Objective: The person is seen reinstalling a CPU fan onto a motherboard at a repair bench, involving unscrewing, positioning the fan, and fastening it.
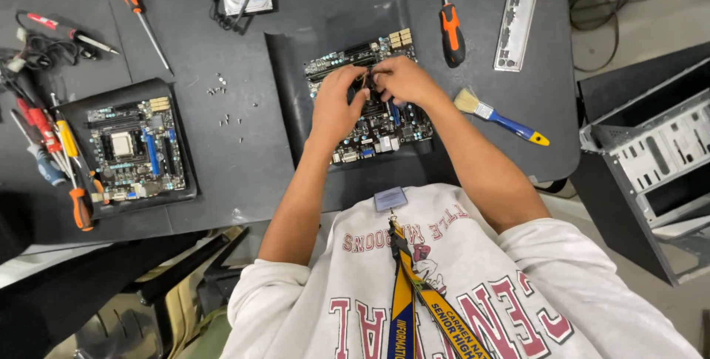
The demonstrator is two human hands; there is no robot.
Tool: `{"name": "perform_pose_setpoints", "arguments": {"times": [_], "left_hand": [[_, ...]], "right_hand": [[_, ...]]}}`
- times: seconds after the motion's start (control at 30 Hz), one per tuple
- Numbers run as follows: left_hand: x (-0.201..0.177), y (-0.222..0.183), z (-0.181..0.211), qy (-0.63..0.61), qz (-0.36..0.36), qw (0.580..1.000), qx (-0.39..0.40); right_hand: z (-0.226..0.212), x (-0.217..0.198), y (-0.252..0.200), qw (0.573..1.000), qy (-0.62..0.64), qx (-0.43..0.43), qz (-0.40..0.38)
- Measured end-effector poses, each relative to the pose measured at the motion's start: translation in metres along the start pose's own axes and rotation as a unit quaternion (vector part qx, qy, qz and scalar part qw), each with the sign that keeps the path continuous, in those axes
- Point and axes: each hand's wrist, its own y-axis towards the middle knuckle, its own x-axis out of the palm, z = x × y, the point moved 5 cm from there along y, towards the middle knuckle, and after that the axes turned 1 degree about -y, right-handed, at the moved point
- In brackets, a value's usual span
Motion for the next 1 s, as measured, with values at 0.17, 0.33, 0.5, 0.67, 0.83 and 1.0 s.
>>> {"name": "perform_pose_setpoints", "arguments": {"times": [0.17,0.33,0.5,0.67,0.83,1.0], "left_hand": [[-0.002,0.004,0.008,0.005,-0.006,1.000,-0.020],[-0.007,0.005,0.008,-0.017,-0.018,0.998,-0.052],[-0.011,0.003,0.011,-0.047,-0.048,0.998,-0.016],[-0.007,0.003,0.013,-0.030,-0.034,0.999,-0.015],[-0.006,-0.001,0.013,-0.007,-0.020,1.000,-0.023],[-0.021,-0.011,-0.013,-0.055,0.208,0.976,-0.033]], "right_hand": [[0.014,-0.001,0.000,1.000,0.017,-0.016,-0.004],[0.026,0.000,0.001,0.998,0.050,-0.029,0.000],[0.021,-0.002,-0.005,0.997,0.064,-0.042,-0.009],[0.024,0.000,-0.004,0.997,0.064,-0.035,-0.006],[0.023,0.000,0.000,0.998,0.048,-0.025,0.012],[0.022,-0.002,0.002,0.998,0.054,-0.010,0.033]]}}
